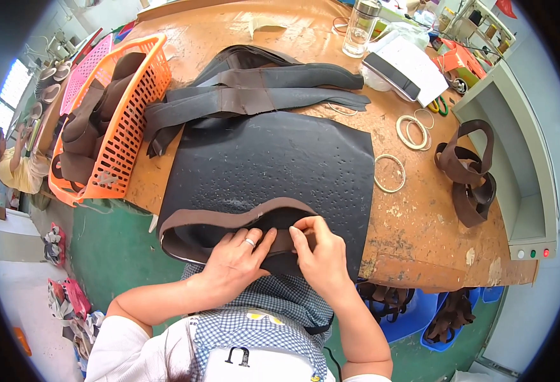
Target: The recorder is manually inspecting and assembling leather shoe upper components at a factory workbench.
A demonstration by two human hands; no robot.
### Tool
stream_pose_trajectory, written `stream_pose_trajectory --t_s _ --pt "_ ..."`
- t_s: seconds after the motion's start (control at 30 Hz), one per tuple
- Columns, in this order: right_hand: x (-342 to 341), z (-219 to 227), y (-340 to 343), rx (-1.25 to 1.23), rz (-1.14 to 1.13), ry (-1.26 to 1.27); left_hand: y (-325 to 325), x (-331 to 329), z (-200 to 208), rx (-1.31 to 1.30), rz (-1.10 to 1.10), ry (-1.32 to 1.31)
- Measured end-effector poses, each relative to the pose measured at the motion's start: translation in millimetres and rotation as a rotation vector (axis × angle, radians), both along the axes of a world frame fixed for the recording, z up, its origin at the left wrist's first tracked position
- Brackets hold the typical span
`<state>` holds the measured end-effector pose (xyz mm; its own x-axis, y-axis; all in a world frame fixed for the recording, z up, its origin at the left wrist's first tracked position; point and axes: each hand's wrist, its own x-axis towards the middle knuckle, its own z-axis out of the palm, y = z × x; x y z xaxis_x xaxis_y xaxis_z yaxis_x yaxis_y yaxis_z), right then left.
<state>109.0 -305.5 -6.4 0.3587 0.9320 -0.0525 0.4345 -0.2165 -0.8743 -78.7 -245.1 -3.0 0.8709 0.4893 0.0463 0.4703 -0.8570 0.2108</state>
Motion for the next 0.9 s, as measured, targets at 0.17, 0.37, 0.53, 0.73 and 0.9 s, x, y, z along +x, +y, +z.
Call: stream_pose_trajectory --t_s 0.17,0.37,0.53,0.73,0.9 --pt "12 21 3 0.177 0.025 0.396 24 -6 8 -0.121 -0.071 -0.043" --pt "16 17 -1 0.326 -0.168 0.441 42 -22 12 -0.158 -0.112 -0.141" --pt "10 15 -3 0.402 -0.305 0.462 84 -18 75 -0.385 0.166 -0.858" --pt "-12 45 11 0.624 -0.175 -0.059 97 -7 66 -0.825 0.234 -1.437" --pt "-45 57 27 0.690 0.004 -0.457 37 -8 -19 -1.418 0.484 -1.529"
